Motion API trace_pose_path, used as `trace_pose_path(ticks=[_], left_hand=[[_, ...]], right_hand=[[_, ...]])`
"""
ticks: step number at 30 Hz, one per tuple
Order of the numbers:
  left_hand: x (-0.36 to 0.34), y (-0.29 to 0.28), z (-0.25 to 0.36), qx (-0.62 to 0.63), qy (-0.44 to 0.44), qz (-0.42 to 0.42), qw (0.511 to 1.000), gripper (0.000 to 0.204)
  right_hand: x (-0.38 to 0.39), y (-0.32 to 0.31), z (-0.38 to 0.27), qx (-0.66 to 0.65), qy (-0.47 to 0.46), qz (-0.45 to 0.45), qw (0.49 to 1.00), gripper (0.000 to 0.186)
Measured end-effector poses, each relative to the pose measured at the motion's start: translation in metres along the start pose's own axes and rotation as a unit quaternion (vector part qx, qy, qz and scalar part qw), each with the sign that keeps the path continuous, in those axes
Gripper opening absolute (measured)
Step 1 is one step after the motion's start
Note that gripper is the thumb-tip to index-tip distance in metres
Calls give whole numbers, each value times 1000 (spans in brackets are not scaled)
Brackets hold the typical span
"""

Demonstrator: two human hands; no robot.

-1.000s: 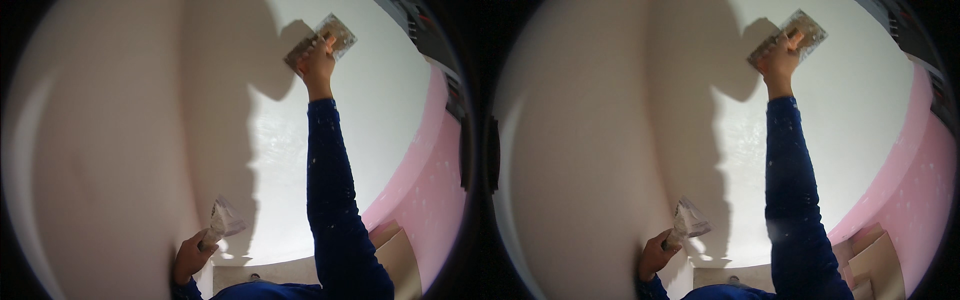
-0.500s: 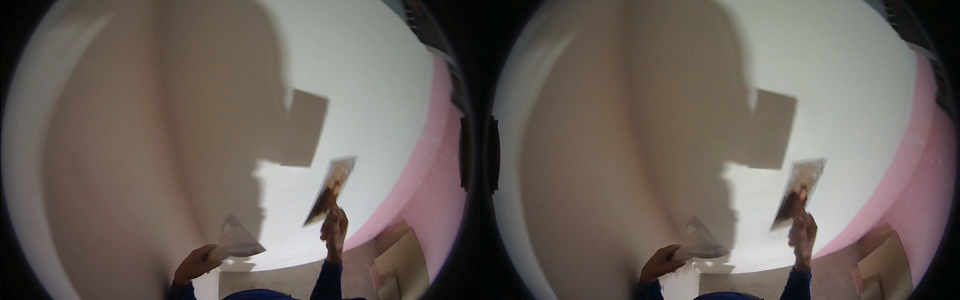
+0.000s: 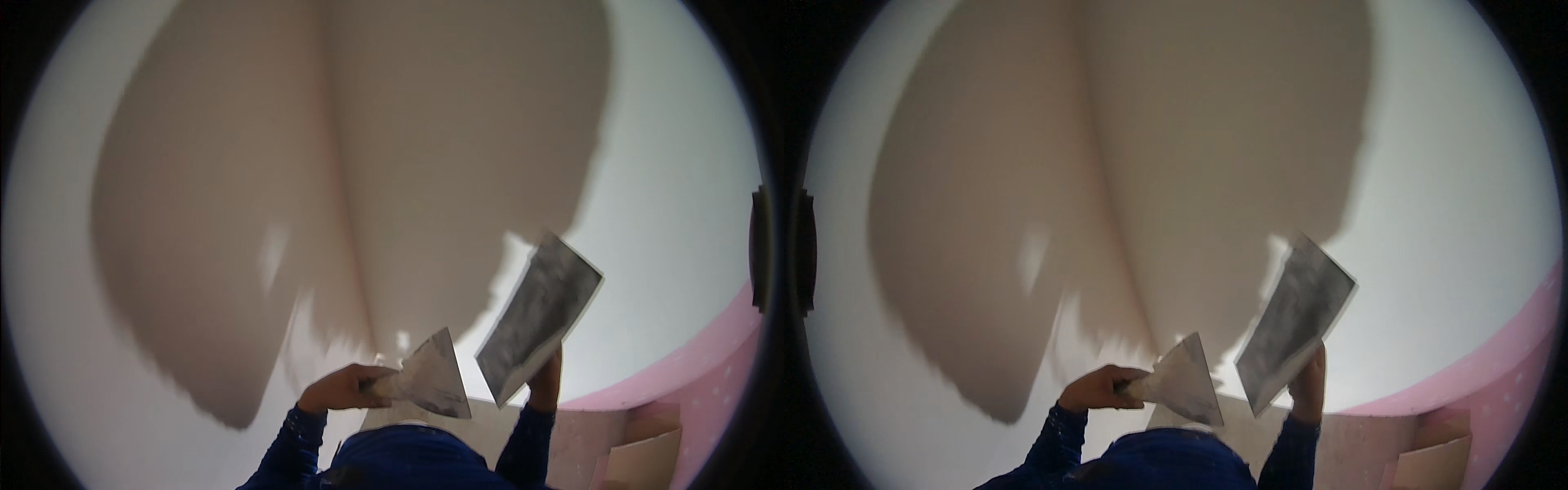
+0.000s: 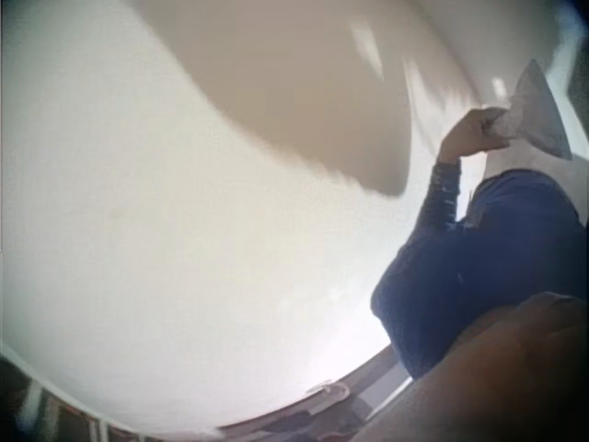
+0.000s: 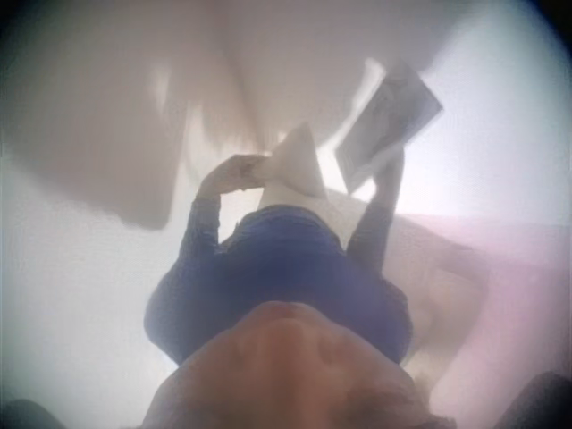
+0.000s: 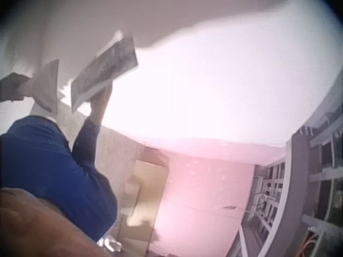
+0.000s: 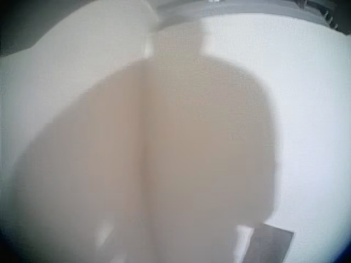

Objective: The person applies plaster to a white wall using a trowel and a hawk. They repeatedly scoop plaster from the hawk and spread it across the wall surface in smooth strokes.

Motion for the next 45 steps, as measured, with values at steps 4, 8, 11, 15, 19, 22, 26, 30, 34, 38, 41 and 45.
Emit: trace_pose_path(ticks=[4, 8, 11, 15, 19, 22, 26, 30, 34, 38, 41, 45], left_hand=[[-10, -5, -3, 40, -43, 25, 998, 64], [-19, -18, -5, 78, -57, 79, 992, 61], [-17, -23, -2, 99, -60, 106, 988, 56], [-24, -24, 6, 142, -22, 111, 983, 43], [-27, -15, 3, 183, 4, 148, 972, 33], [-23, -18, -11, 214, 33, 192, 957, 30], [-23, -26, -33, 199, 83, 200, 956, 30], [-34, -35, -44, 201, 92, 230, 948, 42], [-38, -41, -42, 34, 18, 270, 962, 53], [-33, -50, -42, -77, 5, 261, 962, 56], [-32, -54, -56, -81, -2, 252, 964, 55], [-33, -56, -61, -91, 12, 266, 960, 54]], right_hand=[[-75, 69, 1, 7, 40, -105, 994, 53], [-117, 129, -3, -54, 83, -189, 977, 54], [-117, 163, -3, -57, 124, -247, 959, 48], [-115, 182, -3, -56, 67, -268, 959, 41], [-95, 173, 21, 43, 32, -339, 939, 30], [-76, 148, 65, 160, 40, -401, 901, 26], [-61, 102, 122, 250, -14, -384, 889, 27], [-65, 56, 143, 245, 153, -276, 917, 22], [-66, 56, 99, -30, 18, -307, 951, 10], [-50, 91, 79, -84, 108, -326, 936, 18], [-29, 127, 72, -147, 1, -410, 900, 28], [-14, 161, 68, -105, 38, -433, 894, 40]])
Point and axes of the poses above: each hand's wrist, its own x-axis away from the middle knuckle, its own y-axis out of the palm, z = x × y, the point moved 3 cm from there along -x, towards the middle knuckle, and after that the axes turned 14 degrees about x, right-handed, at the moved point
